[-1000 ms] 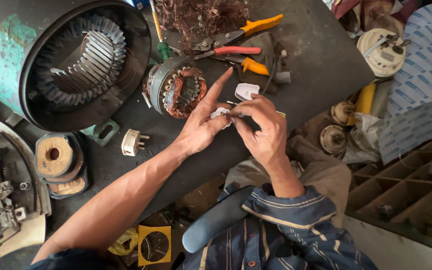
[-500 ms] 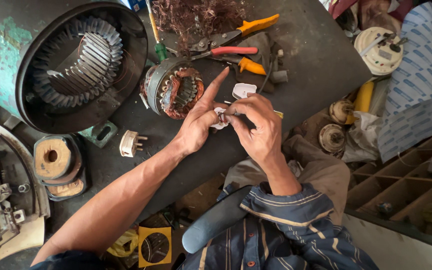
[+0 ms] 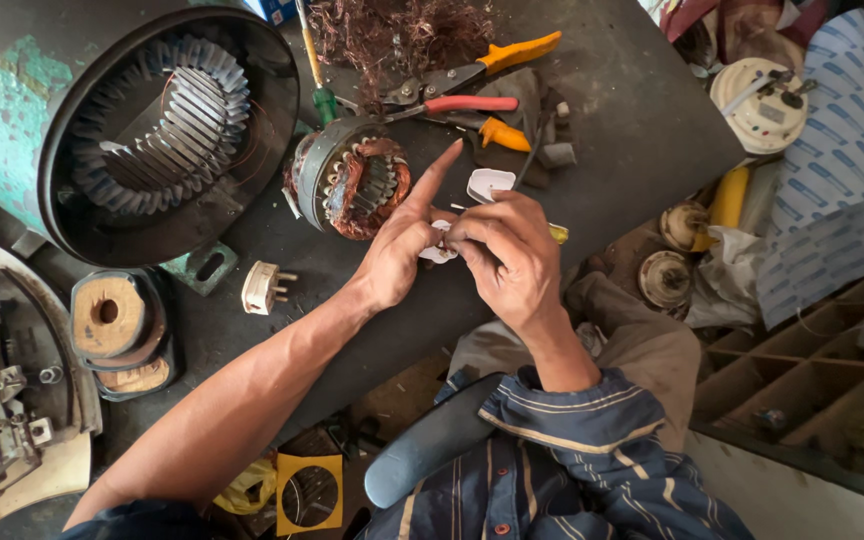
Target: The person uses a screwdriver to adjust a small white electrical component, then uses pliers to remove copper windings from a motor stator. The person manipulates the components with both hands and uses tools to perform the repair.
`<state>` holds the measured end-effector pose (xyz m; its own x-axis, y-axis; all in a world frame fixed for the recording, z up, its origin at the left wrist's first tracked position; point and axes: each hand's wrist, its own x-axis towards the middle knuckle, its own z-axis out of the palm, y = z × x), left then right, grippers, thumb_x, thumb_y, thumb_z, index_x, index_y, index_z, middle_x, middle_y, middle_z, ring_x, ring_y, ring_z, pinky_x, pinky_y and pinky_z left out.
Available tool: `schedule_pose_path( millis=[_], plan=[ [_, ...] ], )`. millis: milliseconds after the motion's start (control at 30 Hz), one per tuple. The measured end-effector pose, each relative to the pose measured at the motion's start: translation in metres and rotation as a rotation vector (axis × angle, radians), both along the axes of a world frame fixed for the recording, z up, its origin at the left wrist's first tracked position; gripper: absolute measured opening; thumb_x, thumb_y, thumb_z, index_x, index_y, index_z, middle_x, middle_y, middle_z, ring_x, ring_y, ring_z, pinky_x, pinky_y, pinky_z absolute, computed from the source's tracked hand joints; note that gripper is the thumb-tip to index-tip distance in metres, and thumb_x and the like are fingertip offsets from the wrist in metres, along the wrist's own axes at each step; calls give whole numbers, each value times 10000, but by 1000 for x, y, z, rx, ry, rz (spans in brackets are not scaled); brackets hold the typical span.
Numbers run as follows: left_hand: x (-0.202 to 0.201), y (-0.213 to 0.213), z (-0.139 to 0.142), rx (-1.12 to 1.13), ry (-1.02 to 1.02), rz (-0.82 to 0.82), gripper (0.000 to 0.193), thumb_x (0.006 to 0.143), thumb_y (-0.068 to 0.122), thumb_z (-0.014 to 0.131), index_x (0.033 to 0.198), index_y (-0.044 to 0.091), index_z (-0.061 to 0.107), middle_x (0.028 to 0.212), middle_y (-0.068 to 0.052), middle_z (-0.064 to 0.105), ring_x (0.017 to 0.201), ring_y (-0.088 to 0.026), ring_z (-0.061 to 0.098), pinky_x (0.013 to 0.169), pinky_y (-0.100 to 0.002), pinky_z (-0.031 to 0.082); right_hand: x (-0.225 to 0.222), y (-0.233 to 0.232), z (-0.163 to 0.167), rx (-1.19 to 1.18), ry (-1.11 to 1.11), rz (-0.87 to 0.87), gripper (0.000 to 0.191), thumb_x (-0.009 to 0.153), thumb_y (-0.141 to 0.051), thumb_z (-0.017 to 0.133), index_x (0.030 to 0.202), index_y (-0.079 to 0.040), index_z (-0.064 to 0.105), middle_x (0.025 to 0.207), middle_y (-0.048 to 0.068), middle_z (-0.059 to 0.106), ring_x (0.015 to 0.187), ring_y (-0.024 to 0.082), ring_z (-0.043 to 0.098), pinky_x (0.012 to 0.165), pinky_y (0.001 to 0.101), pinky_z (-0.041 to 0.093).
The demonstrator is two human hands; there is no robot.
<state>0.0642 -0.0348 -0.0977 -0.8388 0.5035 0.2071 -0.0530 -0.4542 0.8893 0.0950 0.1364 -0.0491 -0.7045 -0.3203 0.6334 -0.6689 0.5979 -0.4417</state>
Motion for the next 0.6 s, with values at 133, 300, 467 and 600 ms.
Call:
schedule_pose_path(
  millis=[133, 300, 467, 600],
  plan=[
    [1, 0, 1, -23, 9, 6, 958, 811, 161, 443, 1702, 75, 103, 1001, -110, 703, 920, -150, 613, 911, -285, 487, 0, -1, -1, 9, -6, -6, 178, 833, -21, 827, 972, -65, 724, 1004, 49, 704, 1035, 285, 669, 1060, 464, 515],
    [2, -2, 6, -56, -7, 8, 982, 789, 107, 453, 1700, 95, 87, 1008, -113, 695, 904, -148, 599, 877, -282, 478, -1, -2, 0, -5, -22, -13, 218, 805, -10, 831, 992, -61, 730, 1021, 54, 718, 1068, 309, 672, 1041, 449, 513],
    [4, -6, 12, -267, 97, 75, 1025, 767, 53, 494, 1696, 152, 74, 1109, -132, 757, 993, -161, 641, 964, -292, 484, -2, 1, 6, -12, -97, 22, 252, 795, 10, 833, 1003, -76, 720, 1025, 51, 746, 1023, 265, 720, 1027, 410, 532],
    [6, -5, 15, -293, 112, 75, 1047, 776, 26, 525, 1697, 181, 52, 1171, -155, 758, 1113, -197, 669, 1068, -328, 476, -6, 11, 19, 36, -250, 66, 303, 787, 17, 828, 1056, -88, 737, 1068, 65, 739, 1038, 265, 719, 951, 364, 567]
  ],
)
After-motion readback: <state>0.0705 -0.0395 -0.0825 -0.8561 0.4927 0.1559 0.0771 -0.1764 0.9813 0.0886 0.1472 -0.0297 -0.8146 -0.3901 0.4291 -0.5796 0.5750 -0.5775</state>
